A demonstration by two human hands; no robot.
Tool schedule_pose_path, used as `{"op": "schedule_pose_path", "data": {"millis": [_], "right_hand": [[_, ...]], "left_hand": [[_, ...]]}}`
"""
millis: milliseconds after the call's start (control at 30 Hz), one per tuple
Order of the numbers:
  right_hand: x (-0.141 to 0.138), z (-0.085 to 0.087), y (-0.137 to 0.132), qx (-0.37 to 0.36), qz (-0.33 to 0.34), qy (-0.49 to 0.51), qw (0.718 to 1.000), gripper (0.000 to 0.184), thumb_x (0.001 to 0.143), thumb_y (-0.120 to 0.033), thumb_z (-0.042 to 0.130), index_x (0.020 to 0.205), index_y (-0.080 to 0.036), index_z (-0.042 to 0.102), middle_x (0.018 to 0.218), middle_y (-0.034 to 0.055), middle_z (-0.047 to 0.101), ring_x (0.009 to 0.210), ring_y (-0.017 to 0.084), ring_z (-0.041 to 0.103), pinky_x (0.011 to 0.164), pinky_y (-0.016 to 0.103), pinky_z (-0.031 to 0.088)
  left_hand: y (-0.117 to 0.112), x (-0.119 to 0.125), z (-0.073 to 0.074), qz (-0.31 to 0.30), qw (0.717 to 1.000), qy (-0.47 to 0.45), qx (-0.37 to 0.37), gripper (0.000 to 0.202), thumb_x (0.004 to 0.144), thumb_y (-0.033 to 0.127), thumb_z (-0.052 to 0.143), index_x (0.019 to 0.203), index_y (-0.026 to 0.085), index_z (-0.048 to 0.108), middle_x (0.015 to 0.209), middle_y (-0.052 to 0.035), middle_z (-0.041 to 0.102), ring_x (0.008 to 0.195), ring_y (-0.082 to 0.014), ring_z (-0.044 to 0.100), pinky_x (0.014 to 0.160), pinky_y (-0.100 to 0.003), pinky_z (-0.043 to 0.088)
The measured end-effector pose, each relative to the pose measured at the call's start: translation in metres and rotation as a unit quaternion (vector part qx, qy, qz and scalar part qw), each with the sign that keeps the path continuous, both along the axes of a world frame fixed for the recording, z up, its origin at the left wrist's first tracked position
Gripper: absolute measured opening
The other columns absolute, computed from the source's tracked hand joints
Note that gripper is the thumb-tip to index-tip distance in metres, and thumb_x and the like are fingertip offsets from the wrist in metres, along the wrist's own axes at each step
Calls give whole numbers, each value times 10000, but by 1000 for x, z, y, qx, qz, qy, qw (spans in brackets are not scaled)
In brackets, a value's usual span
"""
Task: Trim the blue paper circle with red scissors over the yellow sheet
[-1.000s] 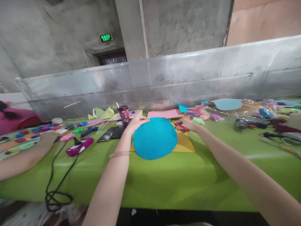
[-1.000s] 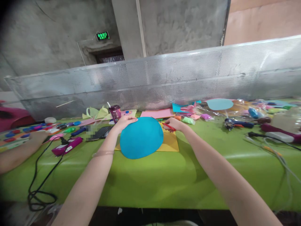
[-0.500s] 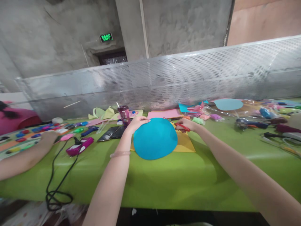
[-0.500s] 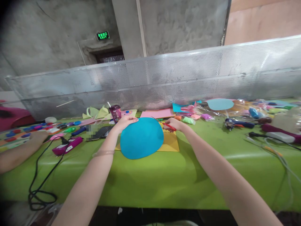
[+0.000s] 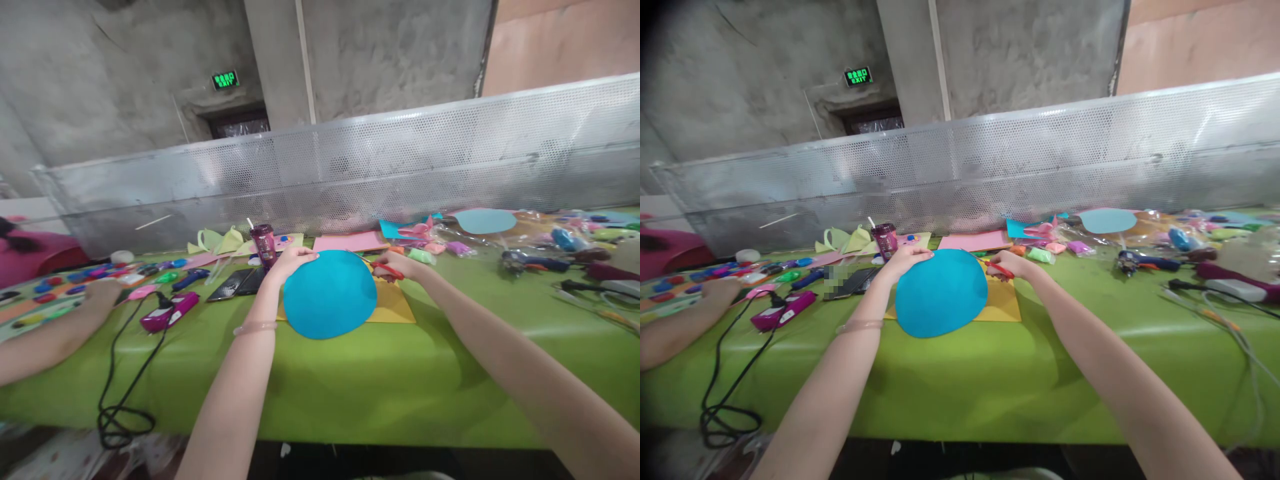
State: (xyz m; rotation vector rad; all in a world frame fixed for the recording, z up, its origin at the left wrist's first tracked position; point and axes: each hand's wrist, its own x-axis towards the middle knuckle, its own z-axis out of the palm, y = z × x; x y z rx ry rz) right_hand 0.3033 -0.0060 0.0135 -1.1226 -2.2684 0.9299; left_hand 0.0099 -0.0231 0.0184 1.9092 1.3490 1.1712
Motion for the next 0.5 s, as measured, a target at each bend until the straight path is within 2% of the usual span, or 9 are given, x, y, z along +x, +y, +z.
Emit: {"op": "schedule_pose_path", "data": {"millis": [500], "right_hand": [[-4,6,-10,-7,-9,-2,1000,114,610,-251,541,568,-146,533,453,-14,493,399,87,454,396,207,372]], "left_hand": [[-1,0,1,1,1000,6,-3,393,610,482,648,859,180,685,903,-70,673,853,-229,593,759,-330,427]]}}
